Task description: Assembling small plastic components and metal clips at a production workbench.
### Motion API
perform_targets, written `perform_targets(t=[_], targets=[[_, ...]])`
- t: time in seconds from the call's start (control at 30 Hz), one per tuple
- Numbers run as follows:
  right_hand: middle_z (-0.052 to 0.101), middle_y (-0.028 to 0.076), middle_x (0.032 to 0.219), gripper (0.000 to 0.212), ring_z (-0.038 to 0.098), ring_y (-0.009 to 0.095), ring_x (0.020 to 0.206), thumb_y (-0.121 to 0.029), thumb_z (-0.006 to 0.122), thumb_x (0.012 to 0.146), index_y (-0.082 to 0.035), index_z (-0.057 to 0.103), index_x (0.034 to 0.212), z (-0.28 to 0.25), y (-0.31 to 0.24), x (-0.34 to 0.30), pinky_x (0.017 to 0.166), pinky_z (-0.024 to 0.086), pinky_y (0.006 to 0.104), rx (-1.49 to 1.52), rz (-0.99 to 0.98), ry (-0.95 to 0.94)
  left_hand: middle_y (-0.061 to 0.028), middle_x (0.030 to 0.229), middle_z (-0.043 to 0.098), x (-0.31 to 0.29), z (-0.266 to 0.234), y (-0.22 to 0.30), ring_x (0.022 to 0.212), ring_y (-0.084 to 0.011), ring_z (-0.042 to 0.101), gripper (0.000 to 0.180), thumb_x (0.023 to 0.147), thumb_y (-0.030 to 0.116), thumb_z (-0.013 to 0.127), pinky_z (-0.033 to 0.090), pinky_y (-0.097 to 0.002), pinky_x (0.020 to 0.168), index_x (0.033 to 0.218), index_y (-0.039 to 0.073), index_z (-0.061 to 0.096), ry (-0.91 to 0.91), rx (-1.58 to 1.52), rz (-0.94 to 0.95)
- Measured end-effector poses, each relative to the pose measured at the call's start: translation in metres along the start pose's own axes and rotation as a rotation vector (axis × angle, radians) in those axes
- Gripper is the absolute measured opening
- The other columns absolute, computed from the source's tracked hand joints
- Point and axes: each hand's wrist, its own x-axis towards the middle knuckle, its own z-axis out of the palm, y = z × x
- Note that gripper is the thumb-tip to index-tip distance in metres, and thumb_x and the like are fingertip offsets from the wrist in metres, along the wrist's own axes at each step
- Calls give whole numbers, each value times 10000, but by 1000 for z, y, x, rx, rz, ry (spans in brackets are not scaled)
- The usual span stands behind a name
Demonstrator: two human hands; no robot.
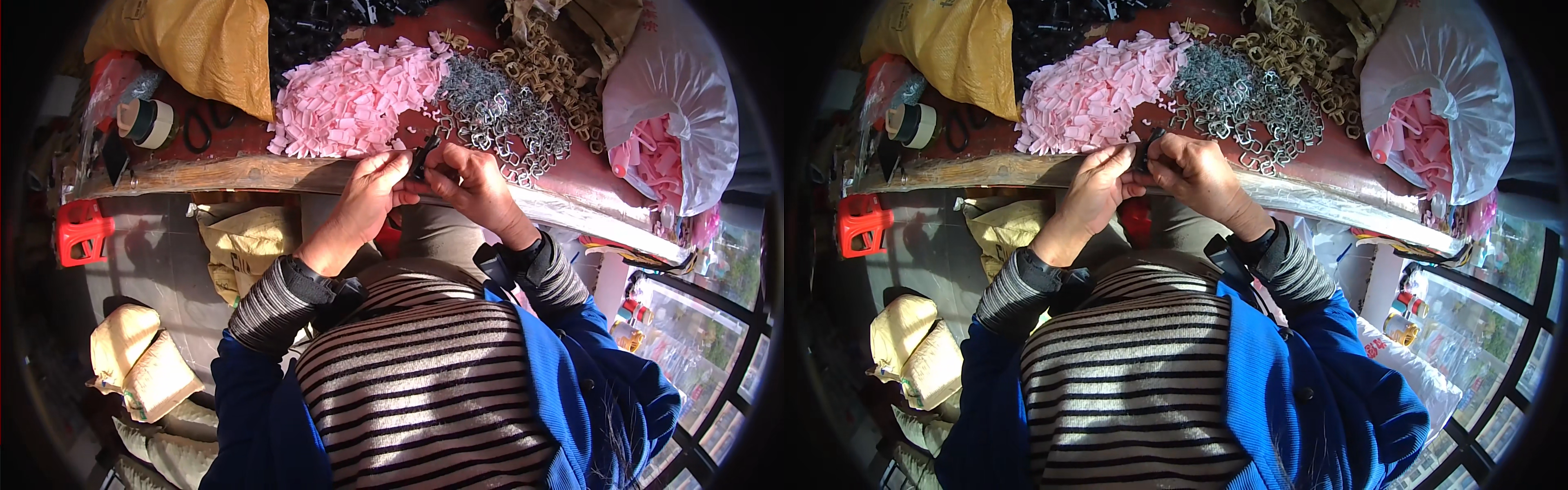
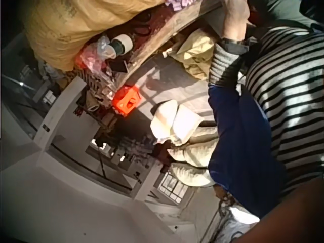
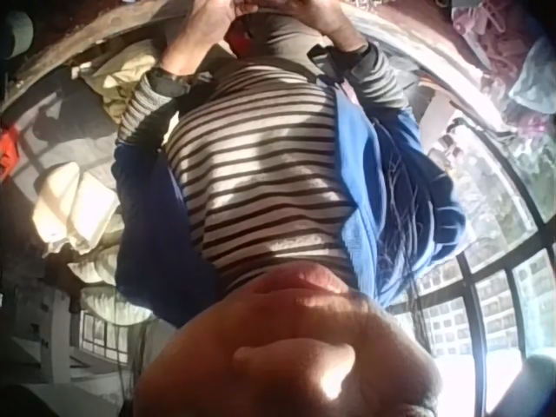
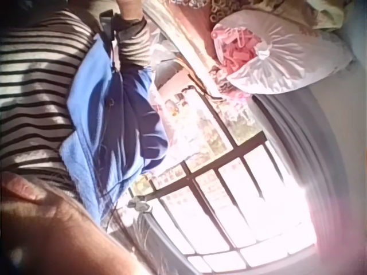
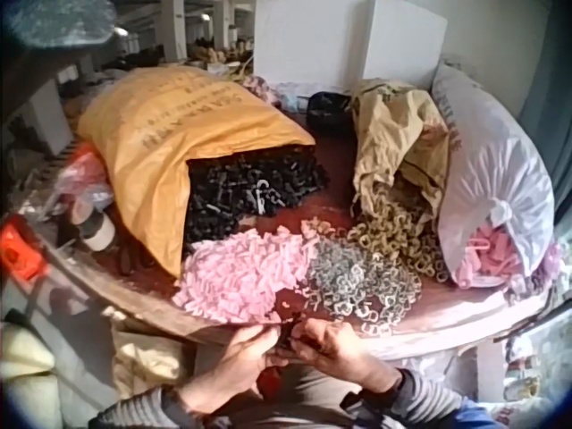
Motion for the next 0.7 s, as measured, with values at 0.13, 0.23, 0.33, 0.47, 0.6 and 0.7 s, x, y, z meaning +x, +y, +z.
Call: perform_targets(t=[0.13,0.23,0.33,0.47,0.6,0.7], targets=[[533,90,669,100,532,192,582,-40,590,738,-13,515,798,0,1,2,546,439,279,-61,-80,2,-31,918,561,0,0,3,735,-118,561,233,890,195,414,428,-210,616,1043,39,495,-28,59,-23],[540,95,668,104,543,216,588,-44,593,729,-11,521,795,-2,-1,3,542,440,287,-94,-126,-2,-27,906,560,-2,3,6,731,-110,559,253,891,200,414,426,-205,613,1062,30,489,-48,101,-27],[538,108,654,99,564,254,608,-38,583,681,-15,530,761,-9,-7,3,542,458,307,-149,-124,-59,-22,888,559,-5,8,9,740,-95,552,280,891,208,418,423,-199,613,1087,20,483,-150,239,-42],[548,82,656,67,566,241,605,-42,581,674,-27,544,729,-16,-18,2,542,460,306,-210,-136,-101,-20,882,558,-7,10,9,757,-82,545,288,887,207,429,423,-198,619,1096,15,482,-207,293,-2],[552,66,656,57,568,235,605,-43,580,673,-32,556,724,-18,-25,0,540,461,306,-199,-128,-77,-23,886,561,-9,12,8,772,-86,544,266,882,191,439,426,-202,632,1077,18,492,-211,196,-24],[556,74,661,74,569,235,609,-51,586,677,-29,559,743,-17,-24,-1,542,462,302,-173,-108,-88,-28,889,565,-10,13,7,775,-93,546,253,879,184,444,432,-211,645,1065,21,497,-172,109,-70]])
